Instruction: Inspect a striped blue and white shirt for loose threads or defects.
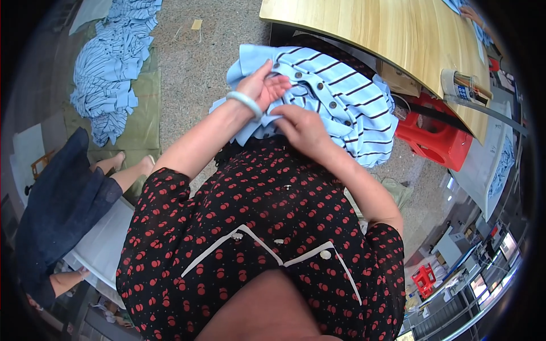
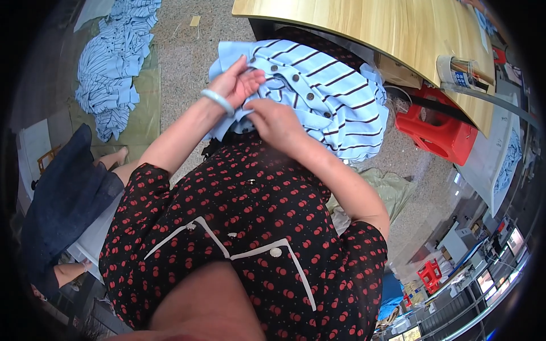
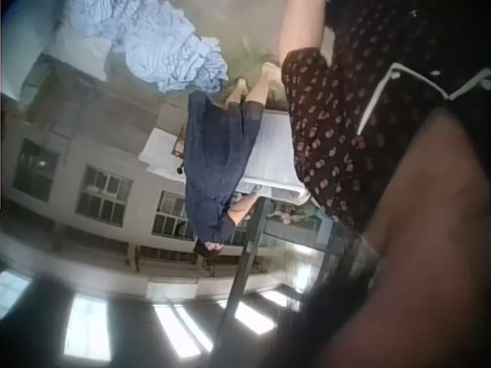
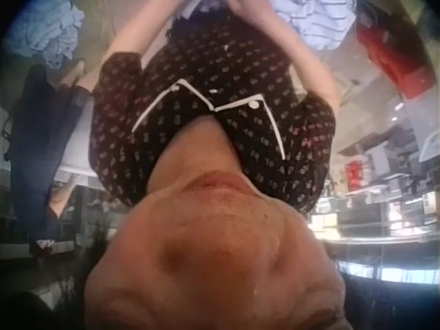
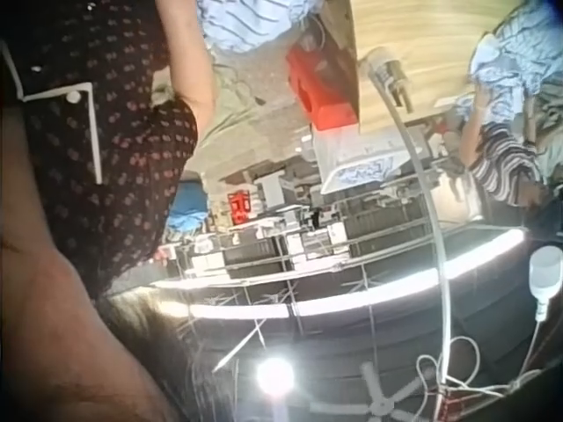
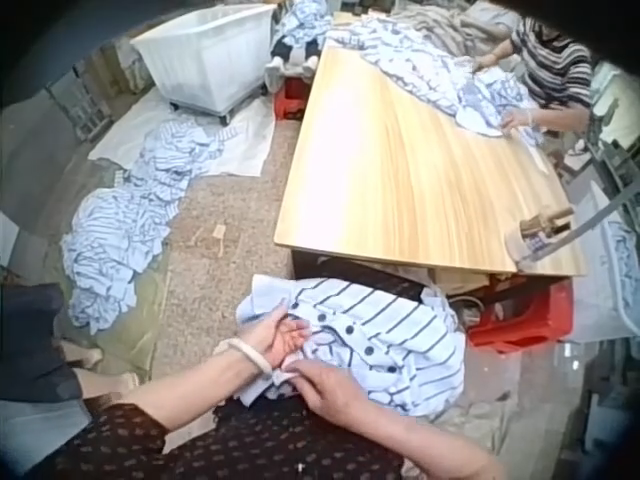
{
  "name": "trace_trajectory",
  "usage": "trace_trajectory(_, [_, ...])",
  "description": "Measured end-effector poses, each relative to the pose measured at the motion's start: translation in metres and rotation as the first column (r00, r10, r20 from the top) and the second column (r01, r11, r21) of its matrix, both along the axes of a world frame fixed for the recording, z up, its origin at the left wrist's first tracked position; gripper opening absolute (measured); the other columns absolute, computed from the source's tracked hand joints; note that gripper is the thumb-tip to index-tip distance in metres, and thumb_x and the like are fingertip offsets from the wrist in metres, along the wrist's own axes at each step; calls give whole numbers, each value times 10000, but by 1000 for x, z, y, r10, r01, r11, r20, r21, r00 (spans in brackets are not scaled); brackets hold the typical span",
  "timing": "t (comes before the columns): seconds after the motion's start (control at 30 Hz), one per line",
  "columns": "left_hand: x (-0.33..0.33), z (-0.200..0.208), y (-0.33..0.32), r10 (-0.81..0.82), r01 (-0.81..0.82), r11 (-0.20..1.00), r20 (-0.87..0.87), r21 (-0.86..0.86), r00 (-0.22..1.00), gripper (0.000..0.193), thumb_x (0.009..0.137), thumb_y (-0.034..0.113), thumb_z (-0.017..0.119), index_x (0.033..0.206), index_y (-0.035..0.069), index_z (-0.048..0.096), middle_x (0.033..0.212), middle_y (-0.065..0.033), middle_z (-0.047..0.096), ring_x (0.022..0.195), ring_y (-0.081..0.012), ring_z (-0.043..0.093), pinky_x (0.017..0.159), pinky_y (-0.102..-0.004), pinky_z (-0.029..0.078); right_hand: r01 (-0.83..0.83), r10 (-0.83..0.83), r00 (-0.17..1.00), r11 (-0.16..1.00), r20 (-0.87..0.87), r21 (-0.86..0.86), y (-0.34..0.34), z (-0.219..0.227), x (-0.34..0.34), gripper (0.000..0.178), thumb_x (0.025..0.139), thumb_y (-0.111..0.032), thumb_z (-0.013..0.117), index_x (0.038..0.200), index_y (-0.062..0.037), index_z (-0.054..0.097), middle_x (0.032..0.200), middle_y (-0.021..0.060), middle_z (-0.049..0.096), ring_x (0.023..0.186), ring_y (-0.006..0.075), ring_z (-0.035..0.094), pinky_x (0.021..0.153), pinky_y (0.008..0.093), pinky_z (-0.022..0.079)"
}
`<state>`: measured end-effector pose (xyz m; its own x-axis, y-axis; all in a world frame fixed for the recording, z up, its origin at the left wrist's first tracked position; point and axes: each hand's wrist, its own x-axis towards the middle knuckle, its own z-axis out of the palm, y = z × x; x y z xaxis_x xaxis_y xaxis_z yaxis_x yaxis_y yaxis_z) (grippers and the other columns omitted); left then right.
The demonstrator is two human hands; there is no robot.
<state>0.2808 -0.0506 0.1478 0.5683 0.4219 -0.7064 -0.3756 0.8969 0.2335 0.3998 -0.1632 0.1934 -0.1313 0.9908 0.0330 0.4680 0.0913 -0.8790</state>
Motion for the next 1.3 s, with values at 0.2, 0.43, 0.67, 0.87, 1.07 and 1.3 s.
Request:
trace_trajectory(0.2, [12,-5,26,-79,93,994,-200,61,977,198,787,272,634,806,101,536,640,-39,545,472,-115,507,363,-209,381,104,-111,994,965,-15,-240,9,5,14,194,777,-104,596,967,-65,610,709,77,610,569,114,541,542,232,430])
trace_trajectory(0.43, [11,-8,37,-206,237,962,-208,137,956,131,769,134,647,817,69,543,678,-14,547,524,-87,489,383,-173,357,48,-51,995,998,80,39,17,-2,4,165,747,-97,590,908,-71,615,723,121,576,650,274,567,586,335,452])
trace_trajectory(0.67, [-31,29,13,-273,317,905,-186,284,944,156,801,115,604,853,-27,570,697,-81,600,560,-105,567,495,-181,461,-274,275,961,951,12,146,14,52,-25,133,726,-24,569,858,-29,548,794,131,529,727,314,532,614,358,443])
trace_trajectory(0.87, [-55,18,-1,-313,374,891,-247,259,917,165,800,136,612,894,1,591,816,-53,603,740,-92,568,661,-203,459,-3,1,1000,998,27,66,34,14,-12,136,776,-47,540,900,-26,590,783,142,581,713,288,576,624,335,459])
trace_trajectory(1.07, [-54,40,3,-411,553,796,-450,247,793,229,807,195,609,945,12,610,888,-25,599,776,-78,551,679,-204,451,59,-65,997,987,-35,-152,38,15,-9,142,795,-125,561,882,-17,594,734,138,594,643,266,576,571,312,443])
trace_trajectory(1.3, [-51,40,14,-286,704,381,-648,599,706,262,744,228,609,896,16,587,815,-48,590,741,-114,542,667,-269,450,68,-67,996,998,58,-2,40,4,-9,127,790,-107,543,850,-3,585,697,144,573,621,281,564,563,323,439])
